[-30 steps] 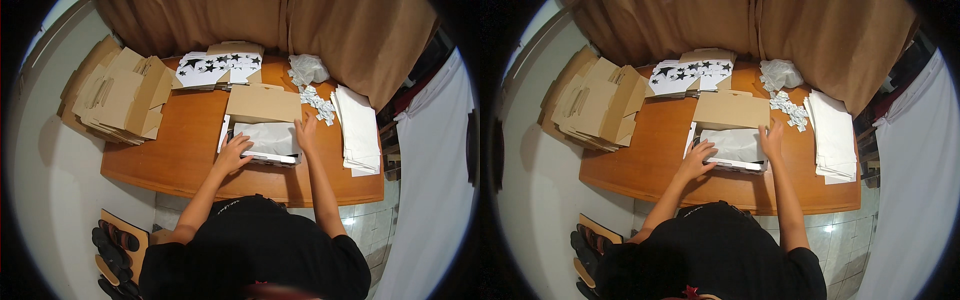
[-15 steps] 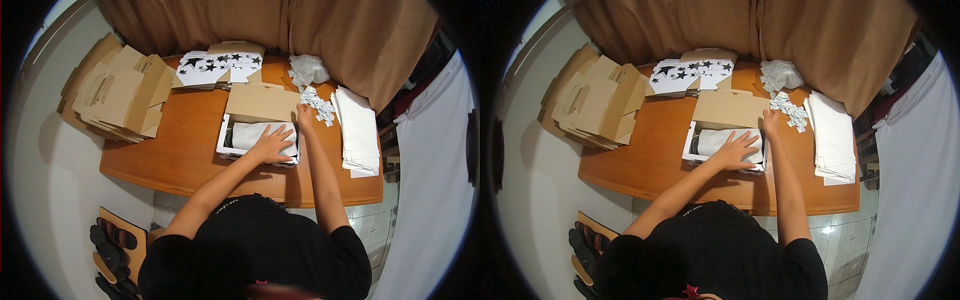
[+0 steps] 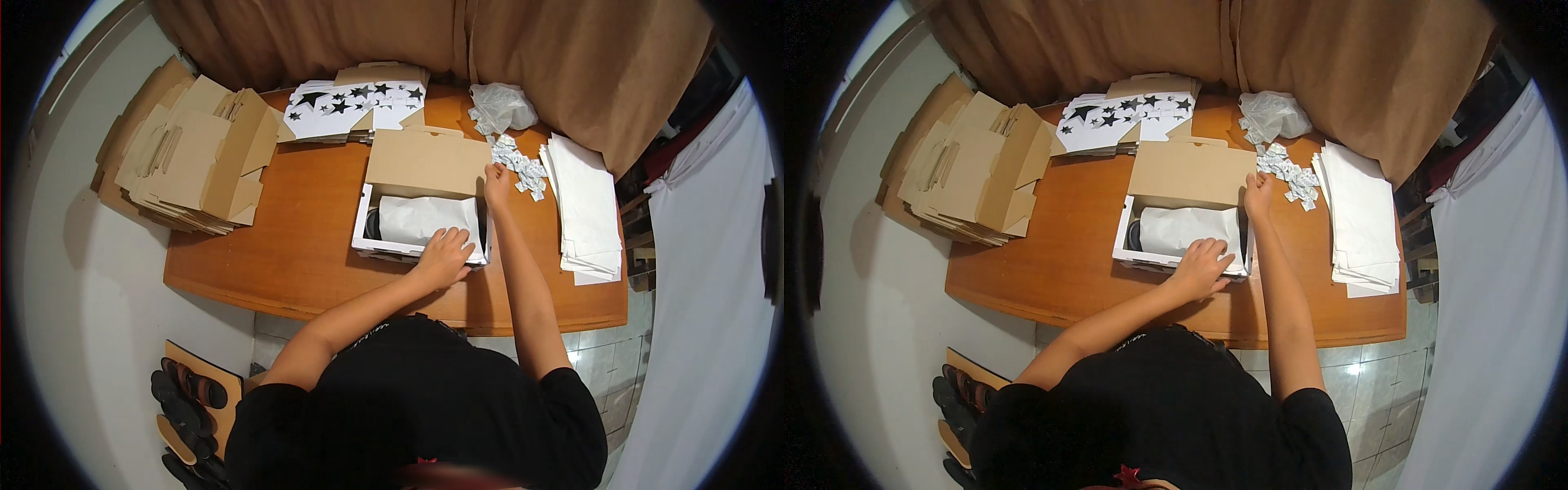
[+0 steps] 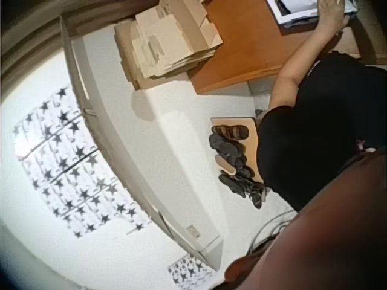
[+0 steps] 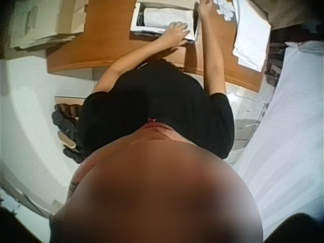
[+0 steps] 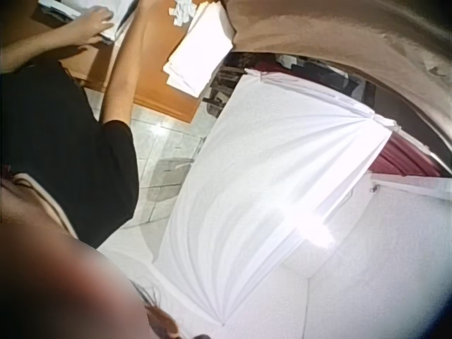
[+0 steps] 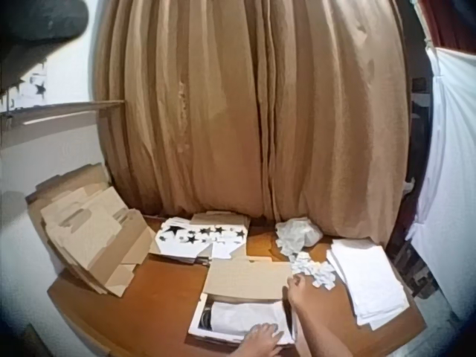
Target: The recorder folds a shoebox, inserts tissue paper, and places a pair of black sandals inside before closing the box and placing it on a shelf.
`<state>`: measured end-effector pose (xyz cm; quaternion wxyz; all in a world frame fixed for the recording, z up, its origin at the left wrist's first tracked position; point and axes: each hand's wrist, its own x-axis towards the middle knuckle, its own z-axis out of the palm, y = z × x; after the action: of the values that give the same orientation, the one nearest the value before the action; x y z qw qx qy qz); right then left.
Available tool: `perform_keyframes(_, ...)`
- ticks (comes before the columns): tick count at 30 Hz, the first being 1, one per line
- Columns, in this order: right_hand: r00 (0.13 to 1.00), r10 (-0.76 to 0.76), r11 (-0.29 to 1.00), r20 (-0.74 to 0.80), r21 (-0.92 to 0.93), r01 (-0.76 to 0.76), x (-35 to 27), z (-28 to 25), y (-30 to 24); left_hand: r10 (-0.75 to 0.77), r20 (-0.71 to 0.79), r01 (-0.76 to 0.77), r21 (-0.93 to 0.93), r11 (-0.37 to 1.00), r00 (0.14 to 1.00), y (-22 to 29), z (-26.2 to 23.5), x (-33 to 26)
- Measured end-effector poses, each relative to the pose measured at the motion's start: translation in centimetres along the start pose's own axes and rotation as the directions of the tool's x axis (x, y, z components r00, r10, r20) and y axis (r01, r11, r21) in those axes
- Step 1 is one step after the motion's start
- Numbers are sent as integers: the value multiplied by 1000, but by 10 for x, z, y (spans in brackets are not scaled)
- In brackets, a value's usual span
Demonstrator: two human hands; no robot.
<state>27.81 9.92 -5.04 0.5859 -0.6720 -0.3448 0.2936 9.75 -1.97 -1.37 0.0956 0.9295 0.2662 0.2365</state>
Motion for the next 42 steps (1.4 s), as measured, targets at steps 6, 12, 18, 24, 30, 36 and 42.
perform_keyframes(6, 1000, -24, 997, 19, -78, 25, 4, -5, 12, -63, 86, 59, 52, 997, 994, 0, 10, -9)
perform_keyframes(12, 928, -340, 835, 151, -405, 372, -8, -21, 2, -150, 86, 155, -58, 986, 985, -32, -5, -20)
perform_keyframes(18, 991, 90, 994, 103, -77, -83, 4, -38, 8, -115, 363, 169, -120, 978, 925, -41, -16, -23)
perform_keyframes(24, 976, 125, 874, 178, 445, -193, -13, -37, -14, -84, 111, 95, -94, 991, 990, -51, -12, -43)
perform_keyframes(30, 957, -195, 916, 213, 389, 100, -46, -53, -7, -72, -282, 81, 23, 996, 957, -40, -12, -71)
perform_keyframes(36, 865, -394, 901, 311, 318, 296, -97, -80, 11, -186, -430, 220, 29, 975, 883, -38, -12, -114)
perform_keyframes(42, 833, -315, 912, 455, -96, 398, -132, -86, -11, -239, -372, 285, 72, 956, 897, -31, 0, -123)
